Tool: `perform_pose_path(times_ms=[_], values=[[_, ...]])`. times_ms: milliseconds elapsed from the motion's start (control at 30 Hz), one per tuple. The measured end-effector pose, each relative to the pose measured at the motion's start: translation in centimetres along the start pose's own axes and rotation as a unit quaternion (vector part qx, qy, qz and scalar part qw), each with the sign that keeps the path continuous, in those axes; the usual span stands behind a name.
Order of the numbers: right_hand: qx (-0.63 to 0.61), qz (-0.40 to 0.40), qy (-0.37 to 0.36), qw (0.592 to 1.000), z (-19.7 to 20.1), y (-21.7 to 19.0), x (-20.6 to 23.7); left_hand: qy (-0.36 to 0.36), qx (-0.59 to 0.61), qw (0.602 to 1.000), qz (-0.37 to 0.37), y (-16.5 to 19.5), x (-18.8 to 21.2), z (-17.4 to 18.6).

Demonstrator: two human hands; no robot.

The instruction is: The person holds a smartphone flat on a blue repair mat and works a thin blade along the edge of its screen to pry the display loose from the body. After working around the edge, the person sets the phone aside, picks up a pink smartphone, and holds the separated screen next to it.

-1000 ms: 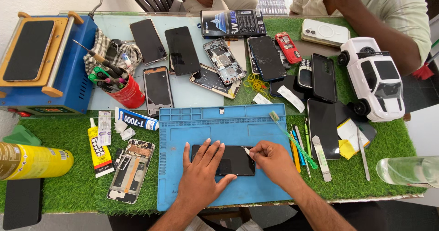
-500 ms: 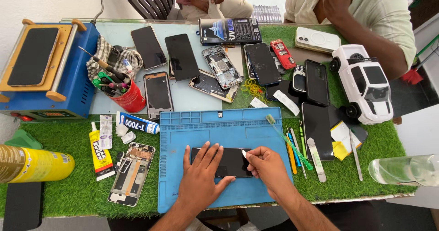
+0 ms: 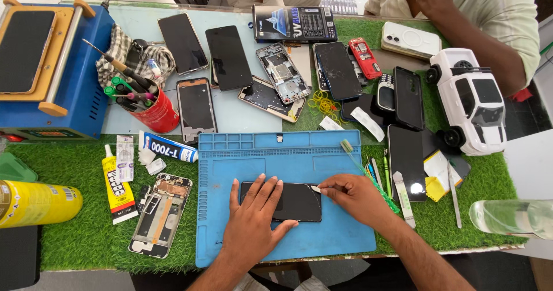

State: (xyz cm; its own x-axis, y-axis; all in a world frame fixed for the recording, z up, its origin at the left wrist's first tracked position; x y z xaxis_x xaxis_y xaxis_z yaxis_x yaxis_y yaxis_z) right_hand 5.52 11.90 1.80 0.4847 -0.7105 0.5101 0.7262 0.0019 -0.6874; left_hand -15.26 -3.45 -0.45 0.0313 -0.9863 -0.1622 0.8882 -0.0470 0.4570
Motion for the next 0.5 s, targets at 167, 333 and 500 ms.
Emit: perform_pose_path(times_ms=[167,333,500], values=[[0.092,0.155,-0.008,0.984,0.4,-1.6,-1.3,-0.001,0.001,1.0,-0.001,-0.7,-0.2,-0.4],[0.215,0.234,-0.1,0.943,2.3,-3.5,-4.4,0.006,-0.005,1.0,-0.009,-0.7,-0.7,-0.5],[0.336,0.182,-0.166,0.909,3.0,-5.9,-6.7,0.003,0.003,1.0,-0.007,-0.9,-1.1,-0.4]])
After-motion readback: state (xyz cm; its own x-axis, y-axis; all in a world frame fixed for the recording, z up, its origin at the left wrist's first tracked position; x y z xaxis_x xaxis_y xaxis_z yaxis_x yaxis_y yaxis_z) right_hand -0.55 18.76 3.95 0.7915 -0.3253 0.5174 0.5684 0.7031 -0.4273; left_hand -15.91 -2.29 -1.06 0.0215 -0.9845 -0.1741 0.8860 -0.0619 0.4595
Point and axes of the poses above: each hand's wrist, its own x-axis away from the middle knuckle, its own z-axis out of the back of the hand, y = z × x, the point moved 2 cm from there along -x, towards the middle knuckle, and after that the axes turned 2 degrees about -y, right-handed, at the moved point
